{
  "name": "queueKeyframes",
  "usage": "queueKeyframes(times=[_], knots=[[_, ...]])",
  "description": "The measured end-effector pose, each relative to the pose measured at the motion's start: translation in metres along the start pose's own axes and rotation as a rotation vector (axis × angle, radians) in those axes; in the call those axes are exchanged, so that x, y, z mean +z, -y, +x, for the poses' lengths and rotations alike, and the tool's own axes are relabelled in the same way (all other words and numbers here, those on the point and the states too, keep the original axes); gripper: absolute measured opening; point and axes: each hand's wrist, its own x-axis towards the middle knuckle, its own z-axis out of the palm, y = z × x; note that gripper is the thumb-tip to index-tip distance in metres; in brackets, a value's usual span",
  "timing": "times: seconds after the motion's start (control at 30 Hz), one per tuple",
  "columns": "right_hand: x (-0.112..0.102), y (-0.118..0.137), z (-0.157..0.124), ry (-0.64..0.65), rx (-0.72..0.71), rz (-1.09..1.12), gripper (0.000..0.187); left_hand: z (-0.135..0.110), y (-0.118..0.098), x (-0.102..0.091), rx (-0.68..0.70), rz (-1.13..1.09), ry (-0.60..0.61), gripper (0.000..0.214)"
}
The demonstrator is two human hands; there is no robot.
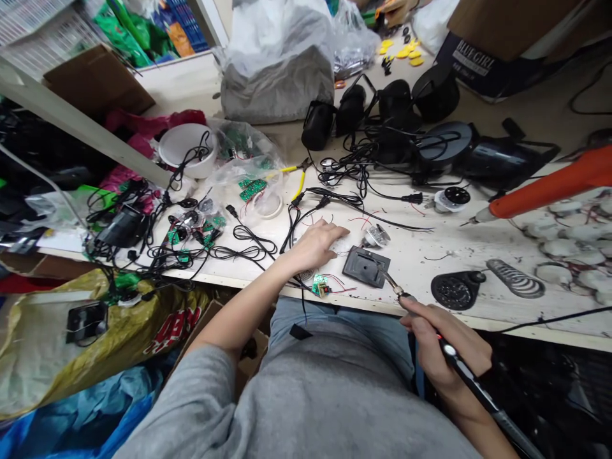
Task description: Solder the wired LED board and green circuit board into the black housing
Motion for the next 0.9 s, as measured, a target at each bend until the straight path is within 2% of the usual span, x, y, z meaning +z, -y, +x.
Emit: queueKeyframes(times=[0.13,0.33,0.47,0.6,0.77,0.83,0.9], knots=[[0.001,0.003,-0.002,-0.037,0.068,-0.029,0.025,0.002,0.004,-0.001,0.015,-0.019,-0.010,0.045],[0.002,0.002,0.000,-0.108,0.013,0.005,0.026,-0.004,0.010,-0.007,-0.027,-0.129,-0.134,0.050],[-0.001,0.005,0.002,-0.139,0.051,0.002,0.024,-0.004,0.014,-0.006,-0.074,-0.389,-0.212,0.043],[-0.001,0.005,0.002,-0.149,0.064,-0.003,0.023,0.000,0.018,0.000,-0.149,-0.713,-0.227,0.034],[-0.002,0.006,0.001,-0.172,0.093,-0.037,0.019,0.001,0.018,-0.008,-0.220,-0.887,-0.339,0.033],[-0.005,0.006,0.000,-0.174,0.111,-0.038,0.020,0.002,0.012,-0.010,-0.196,-0.939,-0.329,0.036],[-0.012,0.005,-0.001,-0.167,0.116,-0.047,0.024,0.004,0.000,-0.007,-0.158,-0.946,-0.253,0.034]])
